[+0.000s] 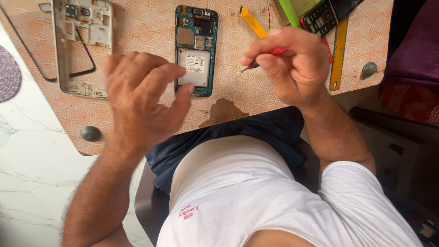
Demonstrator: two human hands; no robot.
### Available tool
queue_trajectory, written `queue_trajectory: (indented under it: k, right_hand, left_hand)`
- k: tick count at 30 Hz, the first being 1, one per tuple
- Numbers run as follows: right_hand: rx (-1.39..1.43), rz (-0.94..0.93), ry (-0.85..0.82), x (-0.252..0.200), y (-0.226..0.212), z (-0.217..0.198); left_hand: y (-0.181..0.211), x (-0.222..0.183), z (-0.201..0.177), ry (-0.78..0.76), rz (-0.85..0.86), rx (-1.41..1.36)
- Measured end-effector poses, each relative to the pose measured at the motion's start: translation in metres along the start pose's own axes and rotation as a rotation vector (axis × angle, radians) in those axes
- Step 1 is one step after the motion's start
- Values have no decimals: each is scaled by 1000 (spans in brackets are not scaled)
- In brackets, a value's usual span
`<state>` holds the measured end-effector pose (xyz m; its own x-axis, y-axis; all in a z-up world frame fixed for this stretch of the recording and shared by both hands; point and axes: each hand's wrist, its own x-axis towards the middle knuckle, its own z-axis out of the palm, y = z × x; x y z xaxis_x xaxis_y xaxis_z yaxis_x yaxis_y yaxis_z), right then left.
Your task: The person is repairing a mobile phone on a table by using a screwdriver to manipulate internal components, adjusting small parts with their fingers, and handling a battery.
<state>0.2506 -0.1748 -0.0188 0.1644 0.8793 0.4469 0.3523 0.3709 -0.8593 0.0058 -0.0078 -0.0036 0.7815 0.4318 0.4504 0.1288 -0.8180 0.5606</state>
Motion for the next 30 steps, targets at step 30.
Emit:
queue_trajectory:
  k: [30]
  right_hand:
    - [409,-7,411,18,-18,23]
  left_hand:
    - [49,23,41,65,-370,-608]
